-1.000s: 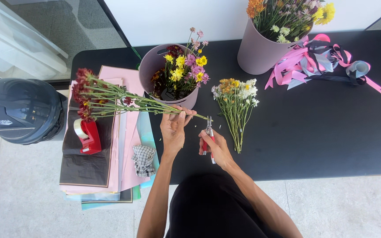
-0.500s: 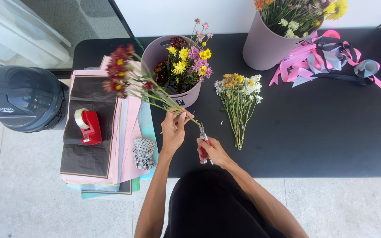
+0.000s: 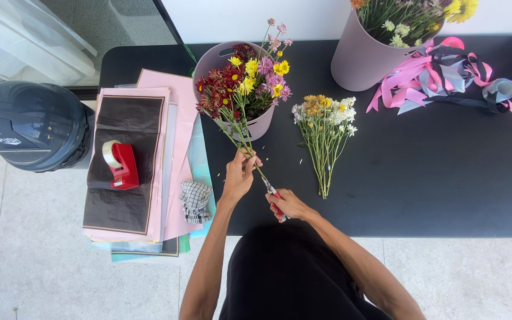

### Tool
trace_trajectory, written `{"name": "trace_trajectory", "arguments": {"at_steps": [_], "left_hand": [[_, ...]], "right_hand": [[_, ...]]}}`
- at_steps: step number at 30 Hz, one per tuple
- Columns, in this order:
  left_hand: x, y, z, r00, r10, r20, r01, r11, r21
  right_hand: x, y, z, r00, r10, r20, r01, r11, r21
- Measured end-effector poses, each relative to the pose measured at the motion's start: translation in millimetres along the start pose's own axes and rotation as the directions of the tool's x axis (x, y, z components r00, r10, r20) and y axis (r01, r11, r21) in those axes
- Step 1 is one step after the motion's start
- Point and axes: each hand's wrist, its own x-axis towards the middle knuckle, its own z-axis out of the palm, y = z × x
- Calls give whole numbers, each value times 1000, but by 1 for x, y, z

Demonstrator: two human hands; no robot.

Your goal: The person selects stems of flowers from a bucket, wipes each stem with a cloth, and trims the bottom with shears before placing them into a growing bundle on the table.

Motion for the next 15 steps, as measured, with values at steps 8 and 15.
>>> {"name": "trace_trajectory", "arguments": {"at_steps": [8,15], "left_hand": [[-3,-26,-5,994,-41,101,35,998,58],[-7,-24,-17,986,-82,144,76,996,47]], "right_hand": [[9,16,-10,990,-43,132,76,964,-256],[21,33,-24,966,-219,135,255,746,-615]]}}
